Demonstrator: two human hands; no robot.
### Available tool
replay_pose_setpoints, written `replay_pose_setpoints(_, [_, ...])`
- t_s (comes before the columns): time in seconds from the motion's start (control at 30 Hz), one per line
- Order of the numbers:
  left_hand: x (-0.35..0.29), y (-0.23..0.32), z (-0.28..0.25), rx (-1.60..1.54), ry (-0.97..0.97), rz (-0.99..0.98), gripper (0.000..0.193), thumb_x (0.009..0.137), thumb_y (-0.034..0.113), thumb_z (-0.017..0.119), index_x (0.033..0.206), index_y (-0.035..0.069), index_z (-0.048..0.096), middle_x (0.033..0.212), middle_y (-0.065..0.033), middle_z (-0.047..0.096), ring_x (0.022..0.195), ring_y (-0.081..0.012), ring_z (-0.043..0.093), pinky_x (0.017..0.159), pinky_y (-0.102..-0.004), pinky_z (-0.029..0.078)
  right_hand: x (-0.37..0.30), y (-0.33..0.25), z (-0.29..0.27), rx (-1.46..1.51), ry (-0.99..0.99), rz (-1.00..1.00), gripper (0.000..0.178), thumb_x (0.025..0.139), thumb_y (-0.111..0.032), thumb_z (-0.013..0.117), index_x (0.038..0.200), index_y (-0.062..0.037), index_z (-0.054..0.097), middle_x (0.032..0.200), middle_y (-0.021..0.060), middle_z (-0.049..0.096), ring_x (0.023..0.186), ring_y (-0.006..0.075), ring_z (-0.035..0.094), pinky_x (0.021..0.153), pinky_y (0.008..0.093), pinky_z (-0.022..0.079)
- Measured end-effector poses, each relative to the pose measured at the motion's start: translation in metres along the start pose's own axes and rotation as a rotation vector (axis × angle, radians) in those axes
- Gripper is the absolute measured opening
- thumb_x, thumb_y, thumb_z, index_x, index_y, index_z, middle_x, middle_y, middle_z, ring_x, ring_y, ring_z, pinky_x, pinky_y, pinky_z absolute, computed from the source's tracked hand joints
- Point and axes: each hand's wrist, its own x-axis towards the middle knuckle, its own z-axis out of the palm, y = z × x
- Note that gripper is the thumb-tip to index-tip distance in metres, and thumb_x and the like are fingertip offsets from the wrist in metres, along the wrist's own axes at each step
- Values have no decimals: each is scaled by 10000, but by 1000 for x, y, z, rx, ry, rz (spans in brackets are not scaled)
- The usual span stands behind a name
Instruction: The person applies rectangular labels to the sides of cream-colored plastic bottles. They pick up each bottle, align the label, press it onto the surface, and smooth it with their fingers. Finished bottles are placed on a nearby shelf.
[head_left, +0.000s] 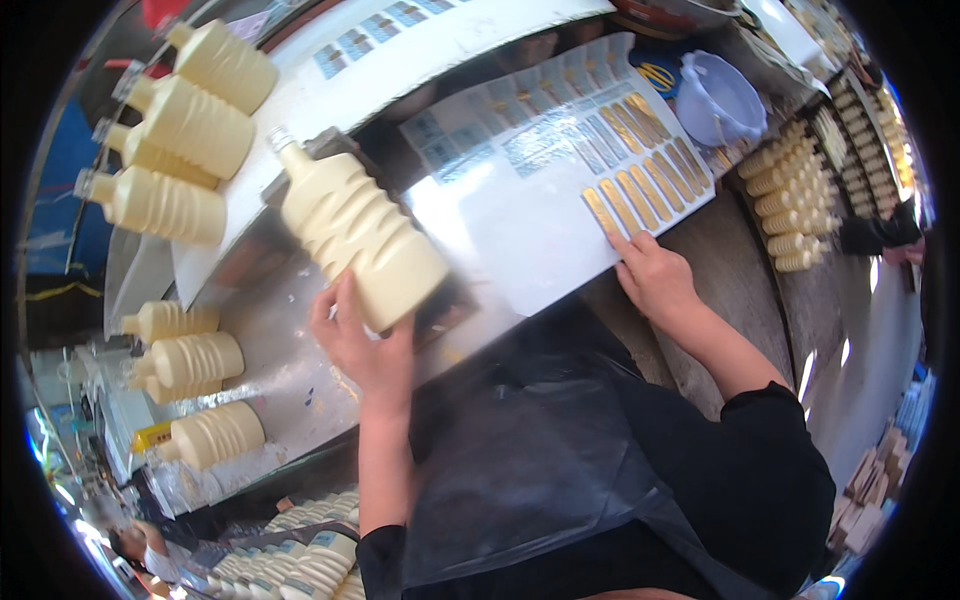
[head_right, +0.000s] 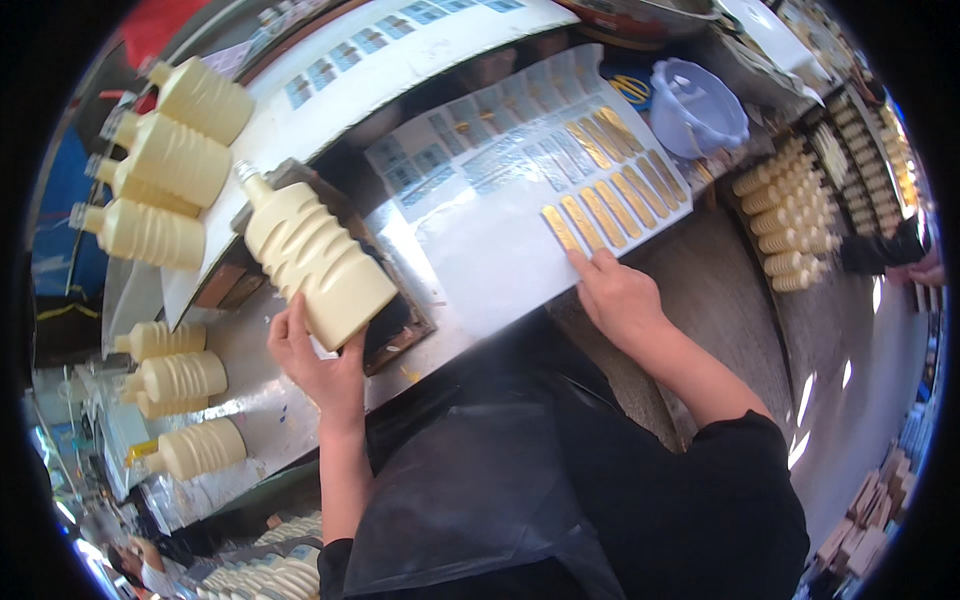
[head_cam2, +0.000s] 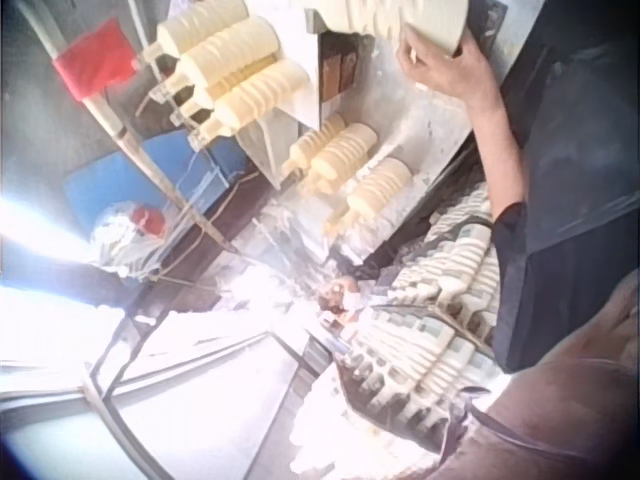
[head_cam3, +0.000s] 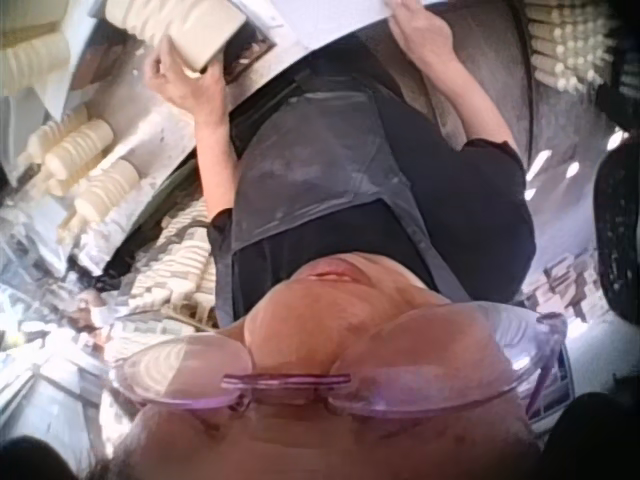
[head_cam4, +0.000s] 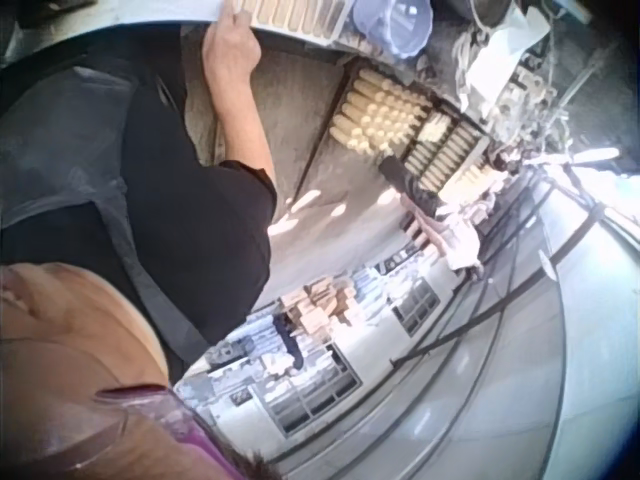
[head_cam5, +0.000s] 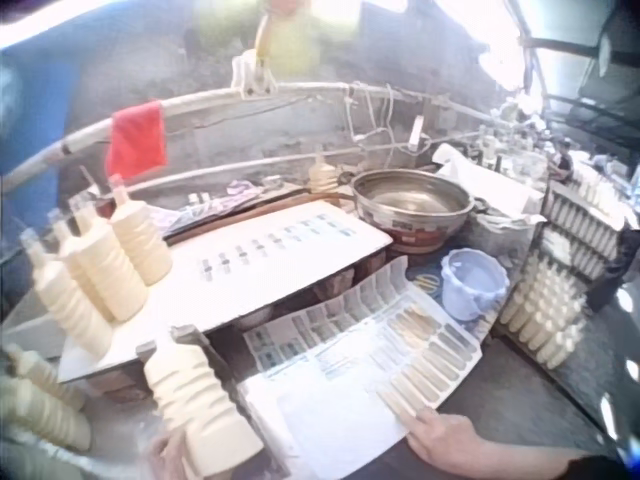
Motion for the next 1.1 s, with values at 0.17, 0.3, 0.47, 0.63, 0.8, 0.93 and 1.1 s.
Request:
replay_pose_setpoints(0.17, [-2,3,-3,-60,-13,-46,814,691,157,907,1420,49,560,1313,-172,511,1226,-355,503,1069,-445,411,-6,21,18,-66,87,-107,365,828,-39,726,1187,-103,716,868,81,587,684,274,649,599,381,533])
replay_pose_setpoints(0.3, [0,11,-12,-45,-29,-60,782,711,216,894,1405,58,571,1299,-177,522,1210,-357,510,1046,-451,425,0,26,10,70,97,-159,236,814,-42,748,1045,-91,757,793,80,587,664,276,648,599,376,532])
replay_pose_setpoints(0.47, [-1,28,-20,-113,18,103,612,706,219,888,1258,84,662,1178,-136,594,1082,-325,558,952,-437,454,20,3,-5,587,-242,228,127,883,-88,720,981,-13,752,739,83,650,664,213,646,614,321,509])
replay_pose_setpoints(0.63, [19,66,-17,-173,-35,249,470,683,190,882,1113,95,718,1030,-96,637,974,-312,595,894,-427,463,87,-84,-53,1233,-596,514,261,997,-161,616,1119,40,731,692,-29,576,656,30,522,570,214,386])
replay_pose_setpoints(0.8, [40,65,-10,-97,62,314,403,698,114,844,1083,84,726,962,-88,665,877,-289,647,801,-392,516,117,-138,-76,1308,-605,276,337,1012,-125,549,1286,9,694,718,-53,563,668,22,492,591,207,399])
replay_pose_setpoints(0.93, [51,63,-11,-153,194,256,324,732,-2,755,1048,69,737,923,-101,691,782,-300,665,698,-392,537,129,-146,-68,1276,-439,45,335,990,-68,584,1302,13,672,840,-19,592,695,15,490,620,203,416])
replay_pose_setpoints(1.1, [58,59,-19,-563,79,-235,255,828,-63,693,1056,39,745,967,-87,733,851,-204,711,768,-335,560,149,-141,-69,1253,-336,56,517,929,-128,693,1425,-31,585,1212,96,625,746,63,607,661,233,494])
